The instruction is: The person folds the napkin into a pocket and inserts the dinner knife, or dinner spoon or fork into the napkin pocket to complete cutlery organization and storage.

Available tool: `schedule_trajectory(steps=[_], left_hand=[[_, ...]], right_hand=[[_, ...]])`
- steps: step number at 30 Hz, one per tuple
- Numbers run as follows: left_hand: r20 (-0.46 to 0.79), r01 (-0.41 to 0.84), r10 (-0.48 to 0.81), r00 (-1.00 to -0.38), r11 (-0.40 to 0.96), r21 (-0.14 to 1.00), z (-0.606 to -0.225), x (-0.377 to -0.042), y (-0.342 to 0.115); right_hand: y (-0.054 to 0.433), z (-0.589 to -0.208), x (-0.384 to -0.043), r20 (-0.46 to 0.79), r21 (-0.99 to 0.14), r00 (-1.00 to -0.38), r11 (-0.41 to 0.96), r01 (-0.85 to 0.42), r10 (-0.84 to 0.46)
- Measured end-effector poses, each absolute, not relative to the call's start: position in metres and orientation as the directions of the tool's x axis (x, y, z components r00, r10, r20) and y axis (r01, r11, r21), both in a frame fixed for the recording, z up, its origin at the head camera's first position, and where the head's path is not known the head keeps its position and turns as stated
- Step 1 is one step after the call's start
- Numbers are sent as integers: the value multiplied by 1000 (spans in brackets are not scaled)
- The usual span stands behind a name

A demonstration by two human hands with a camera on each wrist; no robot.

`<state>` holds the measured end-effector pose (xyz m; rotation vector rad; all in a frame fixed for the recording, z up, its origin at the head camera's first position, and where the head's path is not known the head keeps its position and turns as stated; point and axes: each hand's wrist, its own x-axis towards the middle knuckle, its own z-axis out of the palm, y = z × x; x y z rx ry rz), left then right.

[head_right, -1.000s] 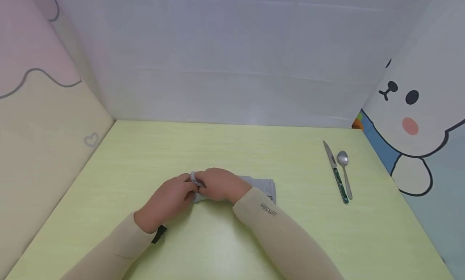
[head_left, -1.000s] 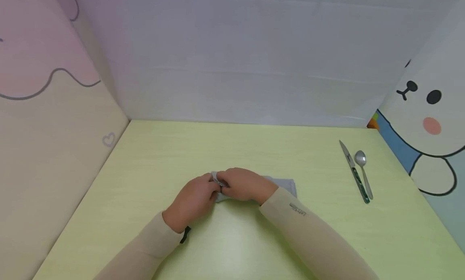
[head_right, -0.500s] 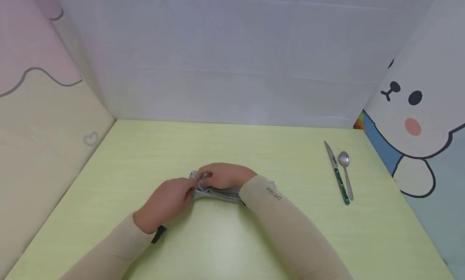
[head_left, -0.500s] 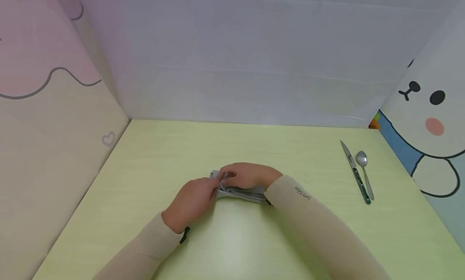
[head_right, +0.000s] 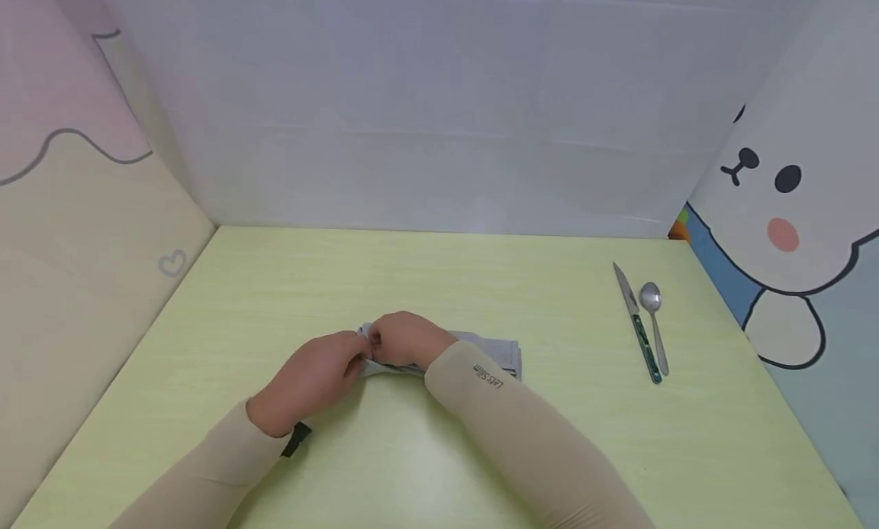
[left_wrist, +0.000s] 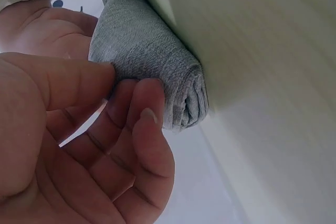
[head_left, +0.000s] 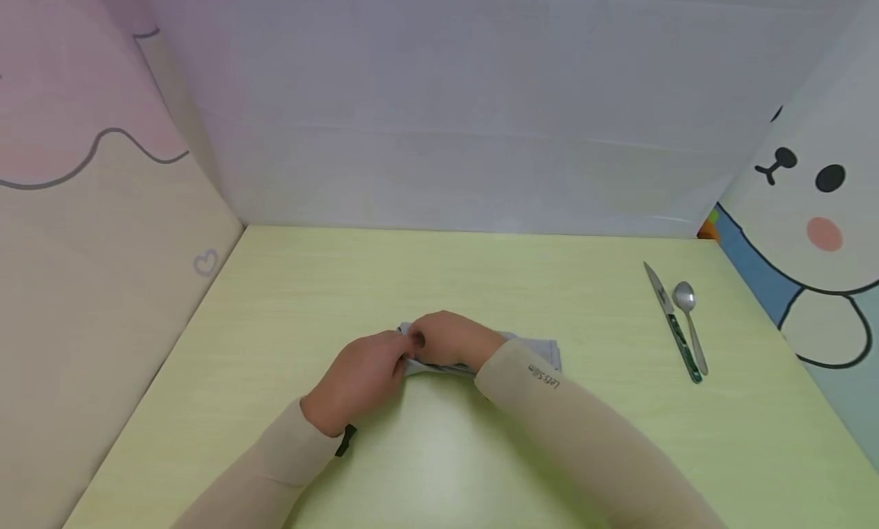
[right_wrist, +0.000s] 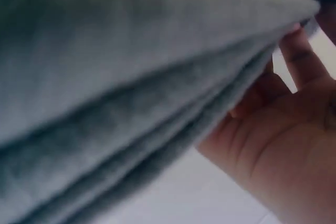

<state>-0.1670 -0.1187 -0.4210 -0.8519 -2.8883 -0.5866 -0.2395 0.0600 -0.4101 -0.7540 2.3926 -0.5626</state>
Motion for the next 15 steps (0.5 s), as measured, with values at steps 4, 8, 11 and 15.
schedule_trajectory(steps=[4,8,11,15], left_hand=[[132,493,488,-863,754,435,-419,-172,-125],[82,449,477,-875,735,509,-418,-178,-134],[73,460,498,-864,721,518,-418,-184,-138],[107,520,542,-834,705,482,-419,-190,-143]], right_hand=[[63,-406,-242,-410,-560,-687,760,-330,-600],[61,-404,-242,-414,-557,-707,774,-302,-574],[54,-405,-240,-411,-519,-731,799,-303,-545],[50,-405,-241,-424,-489,-745,822,-290,-515]])
